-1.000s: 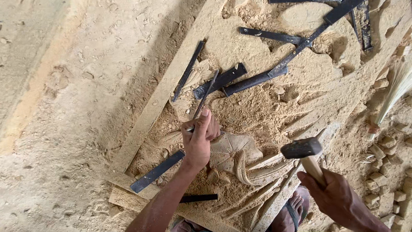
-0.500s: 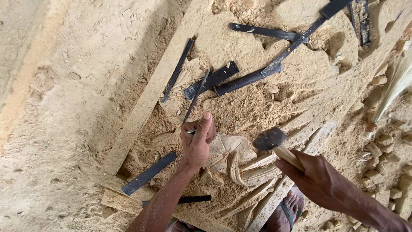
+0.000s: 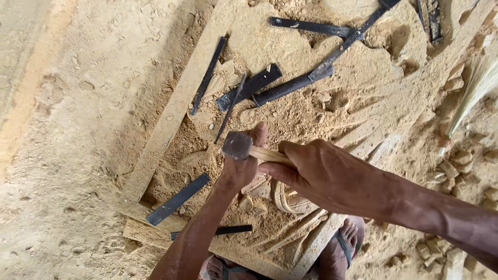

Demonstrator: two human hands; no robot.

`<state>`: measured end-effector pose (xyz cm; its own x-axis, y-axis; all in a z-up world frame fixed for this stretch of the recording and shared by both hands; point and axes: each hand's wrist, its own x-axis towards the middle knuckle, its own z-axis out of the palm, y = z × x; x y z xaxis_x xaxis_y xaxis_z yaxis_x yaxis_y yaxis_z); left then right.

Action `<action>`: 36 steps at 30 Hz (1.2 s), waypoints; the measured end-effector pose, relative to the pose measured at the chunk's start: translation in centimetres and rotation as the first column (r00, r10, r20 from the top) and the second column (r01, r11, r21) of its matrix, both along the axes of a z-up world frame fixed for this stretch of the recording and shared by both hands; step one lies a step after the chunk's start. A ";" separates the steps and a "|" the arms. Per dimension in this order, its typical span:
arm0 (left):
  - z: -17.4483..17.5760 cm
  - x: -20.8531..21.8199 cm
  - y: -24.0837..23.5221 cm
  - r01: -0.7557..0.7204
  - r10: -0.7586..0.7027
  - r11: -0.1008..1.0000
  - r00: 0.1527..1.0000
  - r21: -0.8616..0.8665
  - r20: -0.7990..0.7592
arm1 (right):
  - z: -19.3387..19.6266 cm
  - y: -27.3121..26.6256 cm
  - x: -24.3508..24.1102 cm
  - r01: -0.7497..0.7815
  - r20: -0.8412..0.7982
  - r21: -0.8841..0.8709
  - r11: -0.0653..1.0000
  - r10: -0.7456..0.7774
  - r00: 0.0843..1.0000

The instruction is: The person uses a hammer and chisel to carve a decorative floral pattern into a stone slab on the ground, clearing away stone dust with a small broom.

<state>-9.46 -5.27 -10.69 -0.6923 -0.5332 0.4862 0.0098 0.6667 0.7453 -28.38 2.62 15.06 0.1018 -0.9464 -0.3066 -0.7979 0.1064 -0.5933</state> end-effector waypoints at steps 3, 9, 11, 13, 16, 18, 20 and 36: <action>0.1 1.4 -0.2 -0.137 0.195 0.927 0.971 -0.349 0.136 | 1.8 -0.6 -0.4 0.031 0.175 -0.031 0.999 -0.025 0.984; -0.6 2.4 -0.4 -0.177 0.197 0.980 0.938 -0.094 0.286 | 6.6 -1.7 0.2 0.252 0.397 -0.040 0.967 -0.216 0.892; 0.0 1.6 -0.2 -0.094 0.136 0.986 0.928 -0.135 0.347 | 5.8 -1.4 0.7 0.330 0.427 -0.122 0.936 -0.251 0.869; 1.2 0.7 0.1 -0.025 0.087 0.987 0.916 -0.162 0.392 | 2.5 -1.8 0.2 0.201 0.293 0.149 0.968 -0.237 0.926; 2.6 1.7 -0.8 0.045 0.146 0.893 0.912 -0.447 0.384 | 1.2 -1.4 -0.8 0.018 0.105 0.147 0.989 -0.034 0.994; 2.7 2.7 -2.0 0.007 0.283 0.726 0.908 -0.688 0.307 | 1.8 -1.8 -1.5 -0.134 0.019 -0.148 0.980 0.138 0.990; 2.1 3.3 -1.5 -0.148 0.118 0.985 0.953 0.090 0.278 | 3.1 -1.6 -1.5 0.148 0.233 0.155 0.977 -0.182 0.955; 14.2 -2.9 -2.7 -0.028 0.289 0.507 0.947 0.862 -0.140 | -1.2 4.6 -1.7 0.335 0.334 0.075 0.939 -0.340 0.879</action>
<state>-12.37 -7.95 3.56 -0.4856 -0.8651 -0.1255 0.2292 -0.2646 0.9367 -30.09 7.24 13.84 -0.1233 -0.9377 -0.3248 -0.4646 0.3438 -0.8161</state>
